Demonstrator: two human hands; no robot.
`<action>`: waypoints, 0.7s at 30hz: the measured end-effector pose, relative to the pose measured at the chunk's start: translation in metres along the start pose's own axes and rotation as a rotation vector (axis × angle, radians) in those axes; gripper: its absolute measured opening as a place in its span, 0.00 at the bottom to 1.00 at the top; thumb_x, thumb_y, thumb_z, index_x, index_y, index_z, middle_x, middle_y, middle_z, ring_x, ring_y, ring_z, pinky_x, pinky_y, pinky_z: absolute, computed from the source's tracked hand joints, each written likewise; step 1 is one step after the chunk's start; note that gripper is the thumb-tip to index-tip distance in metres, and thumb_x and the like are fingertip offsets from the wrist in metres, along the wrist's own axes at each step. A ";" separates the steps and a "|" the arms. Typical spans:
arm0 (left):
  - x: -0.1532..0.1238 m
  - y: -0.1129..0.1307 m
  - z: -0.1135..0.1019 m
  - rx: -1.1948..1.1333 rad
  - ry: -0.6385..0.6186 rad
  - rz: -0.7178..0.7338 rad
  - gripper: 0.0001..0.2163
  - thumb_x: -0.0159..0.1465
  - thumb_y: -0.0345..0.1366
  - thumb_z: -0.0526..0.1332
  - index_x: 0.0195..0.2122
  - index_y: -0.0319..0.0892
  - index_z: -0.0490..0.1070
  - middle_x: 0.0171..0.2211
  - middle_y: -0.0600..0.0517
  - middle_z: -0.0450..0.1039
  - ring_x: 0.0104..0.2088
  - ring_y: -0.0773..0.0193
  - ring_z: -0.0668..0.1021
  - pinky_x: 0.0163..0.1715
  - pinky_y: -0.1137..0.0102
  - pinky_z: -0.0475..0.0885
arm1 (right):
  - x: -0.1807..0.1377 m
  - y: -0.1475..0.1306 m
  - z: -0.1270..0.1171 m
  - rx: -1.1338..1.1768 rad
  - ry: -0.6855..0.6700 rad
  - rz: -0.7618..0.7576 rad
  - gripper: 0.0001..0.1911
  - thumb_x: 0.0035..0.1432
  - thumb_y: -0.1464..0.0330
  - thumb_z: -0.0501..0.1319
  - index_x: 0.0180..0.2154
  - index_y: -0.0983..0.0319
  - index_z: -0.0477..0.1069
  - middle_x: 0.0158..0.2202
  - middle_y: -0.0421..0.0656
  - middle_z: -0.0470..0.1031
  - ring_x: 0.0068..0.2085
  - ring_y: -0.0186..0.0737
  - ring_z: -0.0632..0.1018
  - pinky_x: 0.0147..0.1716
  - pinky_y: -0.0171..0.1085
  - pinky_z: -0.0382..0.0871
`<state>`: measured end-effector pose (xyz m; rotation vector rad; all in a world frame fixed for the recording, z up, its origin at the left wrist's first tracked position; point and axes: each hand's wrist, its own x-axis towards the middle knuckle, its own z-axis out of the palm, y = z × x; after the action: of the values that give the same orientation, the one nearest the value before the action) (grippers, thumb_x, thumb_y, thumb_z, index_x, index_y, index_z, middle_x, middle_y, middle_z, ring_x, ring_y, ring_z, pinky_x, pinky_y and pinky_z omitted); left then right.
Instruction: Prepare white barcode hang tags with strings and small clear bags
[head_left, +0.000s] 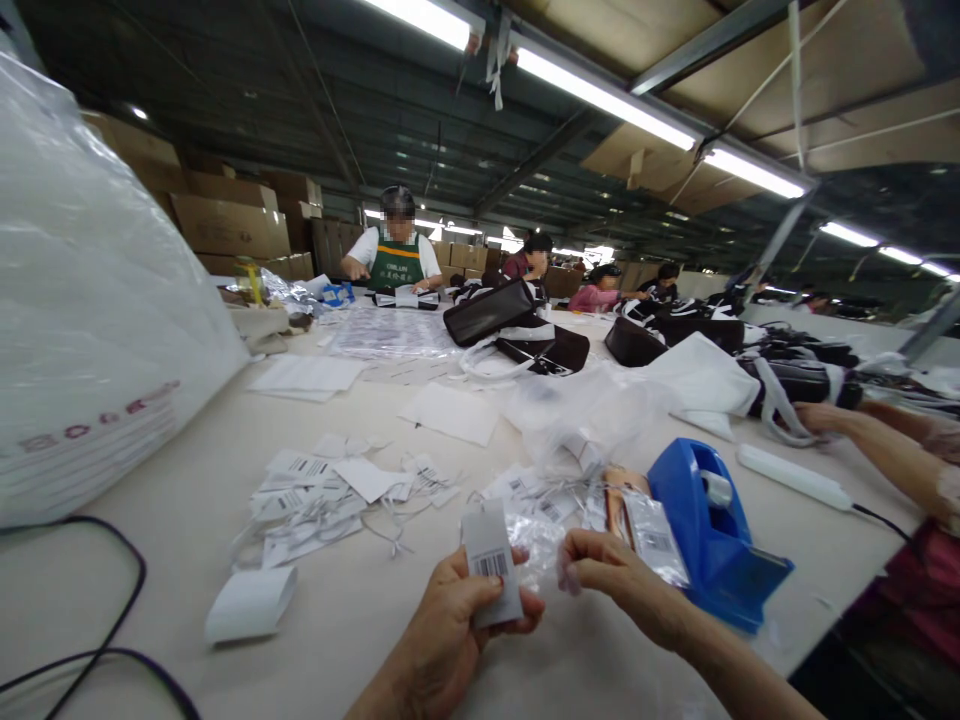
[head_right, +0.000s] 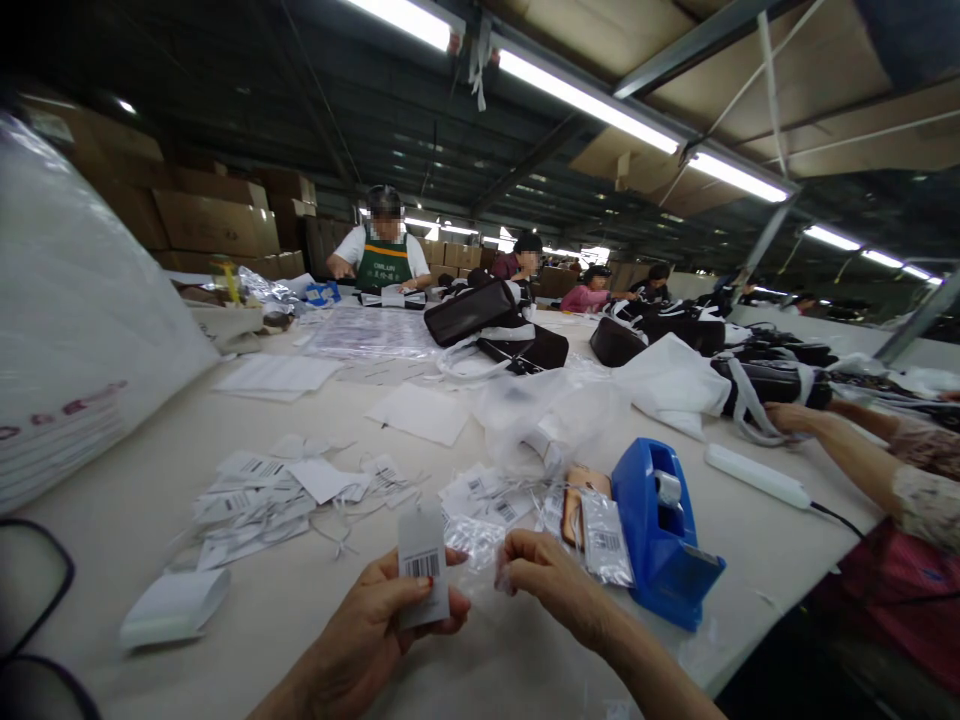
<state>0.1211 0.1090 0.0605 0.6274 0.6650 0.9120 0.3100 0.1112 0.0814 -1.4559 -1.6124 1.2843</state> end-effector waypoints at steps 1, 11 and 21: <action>0.000 0.000 0.000 0.007 0.007 0.001 0.17 0.47 0.29 0.58 0.39 0.30 0.66 0.22 0.43 0.76 0.24 0.61 0.75 0.29 0.68 0.67 | 0.000 -0.001 0.001 -0.017 -0.001 -0.001 0.04 0.41 0.74 0.54 0.21 0.62 0.66 0.21 0.36 0.66 0.27 0.35 0.67 0.30 0.34 0.59; 0.001 -0.001 -0.004 0.041 -0.013 0.044 0.13 0.49 0.27 0.56 0.36 0.30 0.69 0.24 0.43 0.76 0.27 0.60 0.75 0.31 0.67 0.67 | 0.010 0.014 -0.011 -0.217 0.140 -0.015 0.05 0.42 0.74 0.53 0.20 0.61 0.65 0.20 0.36 0.64 0.25 0.35 0.64 0.24 0.32 0.54; -0.001 -0.001 -0.002 0.047 -0.003 0.005 0.17 0.49 0.27 0.56 0.41 0.27 0.68 0.23 0.43 0.76 0.26 0.61 0.75 0.31 0.67 0.67 | 0.001 0.009 -0.003 -0.297 0.140 -0.048 0.05 0.45 0.73 0.51 0.23 0.61 0.64 0.21 0.36 0.64 0.26 0.35 0.66 0.25 0.33 0.56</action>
<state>0.1194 0.1082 0.0586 0.6726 0.6840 0.9023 0.3158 0.1118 0.0735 -1.6315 -1.7870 0.9216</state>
